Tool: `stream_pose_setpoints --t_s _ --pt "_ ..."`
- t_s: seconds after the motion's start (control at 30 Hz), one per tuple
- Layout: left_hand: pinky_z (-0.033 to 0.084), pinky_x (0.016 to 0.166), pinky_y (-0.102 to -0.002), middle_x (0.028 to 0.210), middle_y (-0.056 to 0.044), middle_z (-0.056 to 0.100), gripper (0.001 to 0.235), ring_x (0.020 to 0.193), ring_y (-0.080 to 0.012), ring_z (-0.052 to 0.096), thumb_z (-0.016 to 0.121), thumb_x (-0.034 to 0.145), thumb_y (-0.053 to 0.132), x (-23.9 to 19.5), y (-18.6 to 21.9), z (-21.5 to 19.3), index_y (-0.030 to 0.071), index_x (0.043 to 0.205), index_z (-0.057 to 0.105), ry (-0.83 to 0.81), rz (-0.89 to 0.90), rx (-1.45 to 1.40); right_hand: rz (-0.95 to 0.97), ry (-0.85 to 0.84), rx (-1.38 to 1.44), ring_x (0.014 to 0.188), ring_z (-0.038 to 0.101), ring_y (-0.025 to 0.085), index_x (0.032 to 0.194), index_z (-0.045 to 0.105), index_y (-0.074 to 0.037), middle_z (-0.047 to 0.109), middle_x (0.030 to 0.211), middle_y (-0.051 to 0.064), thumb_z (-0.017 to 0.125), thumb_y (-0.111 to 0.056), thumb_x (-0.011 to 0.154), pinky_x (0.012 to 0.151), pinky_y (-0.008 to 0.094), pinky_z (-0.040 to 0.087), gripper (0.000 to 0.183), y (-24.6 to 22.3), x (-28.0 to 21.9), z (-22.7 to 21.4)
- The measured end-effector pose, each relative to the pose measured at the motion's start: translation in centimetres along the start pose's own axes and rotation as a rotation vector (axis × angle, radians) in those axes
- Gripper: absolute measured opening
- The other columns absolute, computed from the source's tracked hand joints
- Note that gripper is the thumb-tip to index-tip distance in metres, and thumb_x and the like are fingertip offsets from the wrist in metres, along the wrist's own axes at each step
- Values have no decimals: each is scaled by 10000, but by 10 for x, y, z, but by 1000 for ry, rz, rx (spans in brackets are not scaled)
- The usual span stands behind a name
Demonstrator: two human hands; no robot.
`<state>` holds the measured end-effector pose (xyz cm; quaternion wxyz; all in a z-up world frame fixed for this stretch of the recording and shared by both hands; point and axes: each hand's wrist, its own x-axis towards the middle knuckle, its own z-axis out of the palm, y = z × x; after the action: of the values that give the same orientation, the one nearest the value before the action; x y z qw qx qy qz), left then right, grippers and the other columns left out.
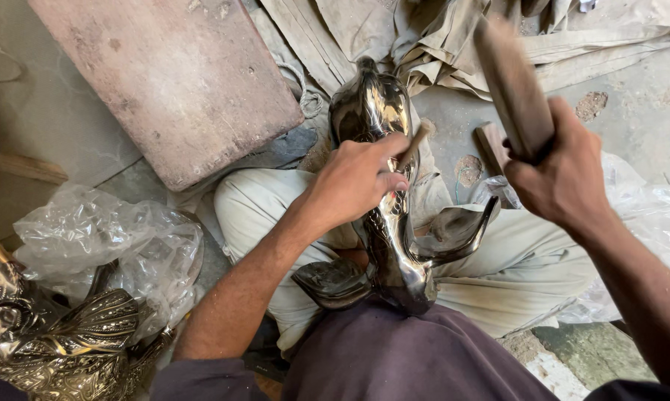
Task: The person sits on the floor and uses a hammer and chisel to engrave intricate floral patterns onto a polished metal object shaped like a bird. The person repeatedly strikes the chisel to create detailed designs on the object's surface.
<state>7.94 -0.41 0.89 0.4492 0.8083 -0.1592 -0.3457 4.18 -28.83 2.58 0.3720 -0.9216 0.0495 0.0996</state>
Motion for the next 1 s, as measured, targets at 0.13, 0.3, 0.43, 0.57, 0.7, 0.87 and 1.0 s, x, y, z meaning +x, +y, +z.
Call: stream_pose_setpoints --t_s 0.13,0.3,0.43,0.57,0.7,0.87,1.0 --pt "556 661 -427 845 -153 780 343 836 -278 780 780 923 201 -13 -8 3 46 1134 557 194 145 -43 -61 -219 -538 563 635 274 1241 647 -102 714 849 110 740 -215 903 464 442 514 368 -28 36 -7" --pt "621 591 -353 881 -142 781 257 797 -226 801 726 952 172 -22 -15 21 39 1093 556 322 -10 -140 -252 -216 -958 567 625 217 1134 687 -131 695 796 86 801 -258 855 485 385 491 327 -63 48 -8" --pt "639 546 -261 836 -110 778 218 733 -177 807 702 1017 177 -32 -16 36 18 1012 554 605 28 -301 -445 21 -951 696 647 215 1119 671 -104 692 856 91 745 -131 778 600 370 492 349 -73 44 -6" --pt "591 515 -262 792 -86 752 225 669 -132 755 715 1003 176 -42 -14 55 14 980 560 705 62 -330 -440 61 -1068 692 637 199 1095 676 -141 690 850 82 714 -146 869 612 359 470 229 -69 42 2" --pt "579 476 -225 765 -53 732 222 622 -85 716 709 1012 190 -38 -18 60 28 959 568 738 94 -191 -544 179 -1100 675 609 168 1146 685 -163 685 859 77 679 -131 964 596 334 446 185 -71 48 5" --pt "560 480 -223 749 -51 722 248 612 -87 709 729 1002 181 -38 -22 68 12 931 563 813 120 -208 -499 99 -1104 673 600 180 1119 678 -177 674 859 50 665 -161 937 651 366 456 183 -96 41 -9" --pt "561 516 -255 732 -56 708 255 620 -109 712 750 995 168 -37 -20 67 17 918 559 849 160 -133 -536 16 -552 681 561 181 1124 640 -81 648 919 81 602 -25 915 592 294 401 220 -117 41 -14"
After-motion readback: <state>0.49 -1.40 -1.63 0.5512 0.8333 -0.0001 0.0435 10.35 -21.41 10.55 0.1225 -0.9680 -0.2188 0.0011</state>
